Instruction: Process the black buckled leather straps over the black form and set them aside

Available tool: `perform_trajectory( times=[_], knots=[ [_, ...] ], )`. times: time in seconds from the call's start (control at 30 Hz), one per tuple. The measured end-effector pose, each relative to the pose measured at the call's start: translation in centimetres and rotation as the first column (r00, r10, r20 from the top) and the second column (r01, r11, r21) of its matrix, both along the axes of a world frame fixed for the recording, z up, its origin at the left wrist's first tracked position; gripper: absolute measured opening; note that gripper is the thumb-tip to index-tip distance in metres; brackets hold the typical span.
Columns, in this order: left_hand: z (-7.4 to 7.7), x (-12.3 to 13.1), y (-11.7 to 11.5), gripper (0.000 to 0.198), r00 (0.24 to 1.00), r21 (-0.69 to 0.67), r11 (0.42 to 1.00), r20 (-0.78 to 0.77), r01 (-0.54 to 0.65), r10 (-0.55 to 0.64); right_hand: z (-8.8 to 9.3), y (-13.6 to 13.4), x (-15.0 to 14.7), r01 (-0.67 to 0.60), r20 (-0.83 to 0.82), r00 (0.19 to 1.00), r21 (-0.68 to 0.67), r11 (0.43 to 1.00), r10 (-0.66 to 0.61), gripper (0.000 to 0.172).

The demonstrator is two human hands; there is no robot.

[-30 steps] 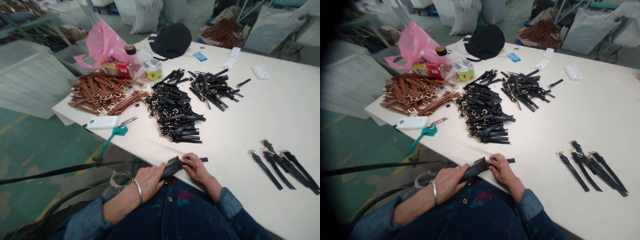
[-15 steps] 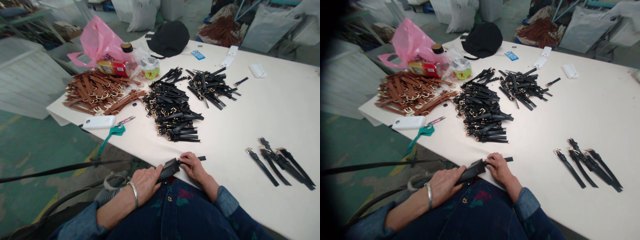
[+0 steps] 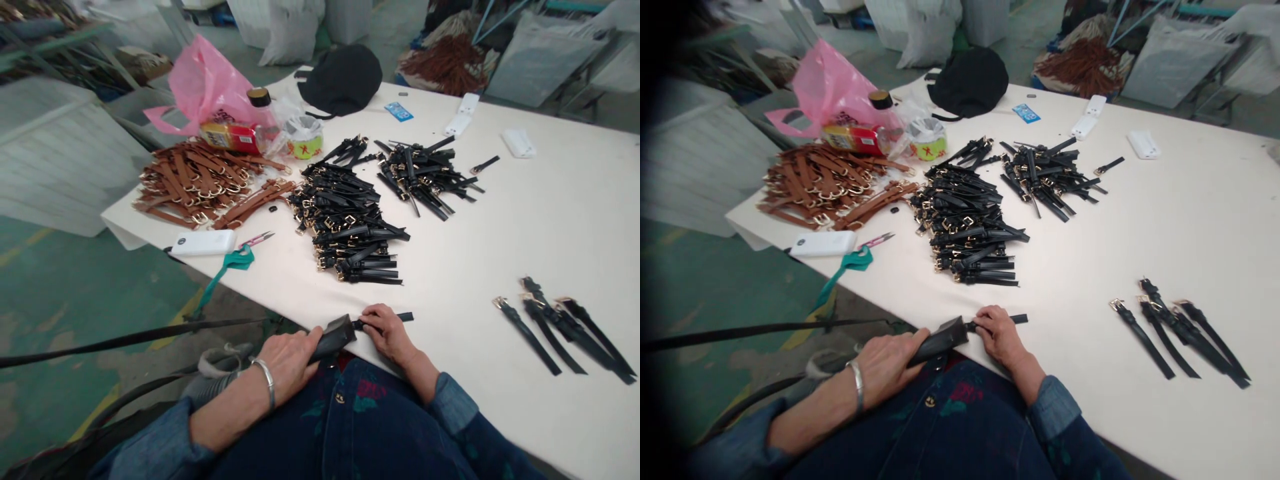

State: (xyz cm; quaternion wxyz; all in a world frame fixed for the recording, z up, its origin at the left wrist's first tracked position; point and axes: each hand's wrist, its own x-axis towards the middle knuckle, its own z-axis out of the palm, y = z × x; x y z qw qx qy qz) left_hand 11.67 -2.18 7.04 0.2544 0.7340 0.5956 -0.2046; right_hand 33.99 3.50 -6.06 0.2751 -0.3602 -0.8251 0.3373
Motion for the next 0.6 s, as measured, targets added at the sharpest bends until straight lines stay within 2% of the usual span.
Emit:
perform_trajectory(
  times=[0.2,0.3,0.4,0.6],
  knots=[
    [-0.8,1.2,0.6,0.03,0.999,0.069,0.998,0.042,0.01,-0.013,-0.3,0.2,0.0,0.012,-0.044,0.999,-0.013,1.0,-0.012,0.023],
    [-0.9,0.4,0.4,0.026,0.997,0.062,0.997,0.068,-0.051,0.046,-0.2,0.1,0.0,0.006,-0.054,0.998,-0.035,0.999,-0.008,0.023],
    [-0.6,-0.5,0.1,0.024,0.993,0.044,0.993,0.031,-0.112,0.111,0.0,0.0,0.1,0.014,-0.088,0.996,-0.072,0.997,-0.021,0.027],
    [-0.4,-0.7,0.0,0.026,0.998,0.047,0.998,0.032,-0.046,0.045,0.5,0.0,0.7,0.111,-0.133,0.984,-0.066,0.992,-0.119,0.035]
  ],
)
